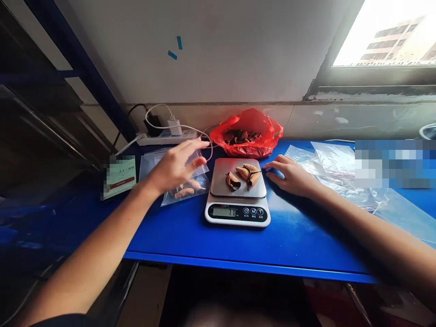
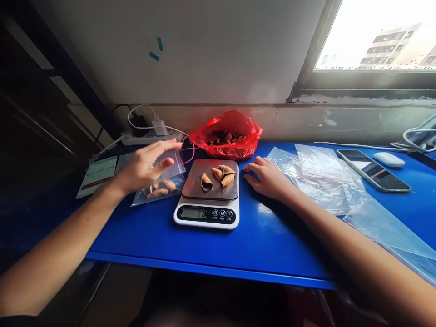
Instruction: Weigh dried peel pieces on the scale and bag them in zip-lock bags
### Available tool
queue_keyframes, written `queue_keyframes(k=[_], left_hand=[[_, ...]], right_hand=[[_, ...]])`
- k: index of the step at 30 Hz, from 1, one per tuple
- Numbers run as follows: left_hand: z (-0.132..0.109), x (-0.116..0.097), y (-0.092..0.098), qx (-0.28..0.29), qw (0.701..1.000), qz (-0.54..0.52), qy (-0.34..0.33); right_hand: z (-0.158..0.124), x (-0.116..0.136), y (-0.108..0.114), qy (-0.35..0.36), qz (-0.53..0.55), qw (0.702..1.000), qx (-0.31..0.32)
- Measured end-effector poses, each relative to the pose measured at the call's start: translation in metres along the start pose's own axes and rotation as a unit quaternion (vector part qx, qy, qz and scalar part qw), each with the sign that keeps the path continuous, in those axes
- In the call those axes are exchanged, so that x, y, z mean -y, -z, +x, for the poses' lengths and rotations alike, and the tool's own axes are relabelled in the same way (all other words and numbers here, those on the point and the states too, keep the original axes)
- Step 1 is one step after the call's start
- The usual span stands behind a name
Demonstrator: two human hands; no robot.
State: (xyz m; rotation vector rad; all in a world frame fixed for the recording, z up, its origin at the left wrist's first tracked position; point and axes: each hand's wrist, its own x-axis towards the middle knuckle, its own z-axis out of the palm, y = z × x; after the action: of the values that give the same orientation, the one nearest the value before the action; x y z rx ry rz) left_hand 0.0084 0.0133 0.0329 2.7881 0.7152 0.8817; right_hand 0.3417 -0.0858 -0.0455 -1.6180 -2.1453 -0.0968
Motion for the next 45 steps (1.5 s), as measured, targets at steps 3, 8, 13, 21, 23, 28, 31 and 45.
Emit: queue_keyframes(k=[3,8,13,21,23,28,31,45], left_hand=[[0.0,0.018,-0.003,-0.031,0.997,0.024,0.065],[0.001,0.021,-0.024,0.037,0.992,-0.002,0.118],[0.0,0.014,-0.03,0.105,0.986,0.022,0.127],[-0.001,0.017,-0.029,0.123,0.985,0.022,0.123],[-0.001,0.018,-0.027,0.118,0.986,0.019,0.117],[-0.001,0.017,-0.012,0.155,0.977,0.048,0.138],[0.0,0.021,-0.007,0.254,0.951,0.09,0.15],[0.024,0.035,-0.007,0.329,0.936,0.086,0.089]], right_hand=[[0.0,0.001,0.001,0.011,-0.018,1.0,0.002],[-0.001,0.002,0.002,0.024,-0.025,0.999,0.002],[-0.001,0.004,0.003,0.024,-0.035,0.999,0.0],[-0.002,0.005,0.003,0.025,-0.039,0.999,0.006],[-0.002,0.005,0.003,0.027,-0.042,0.999,0.004],[-0.002,0.003,0.002,0.028,-0.039,0.999,0.0],[-0.002,0.002,0.001,0.025,-0.033,0.999,0.005],[-0.004,0.004,0.003,0.01,-0.03,0.999,0.011]])
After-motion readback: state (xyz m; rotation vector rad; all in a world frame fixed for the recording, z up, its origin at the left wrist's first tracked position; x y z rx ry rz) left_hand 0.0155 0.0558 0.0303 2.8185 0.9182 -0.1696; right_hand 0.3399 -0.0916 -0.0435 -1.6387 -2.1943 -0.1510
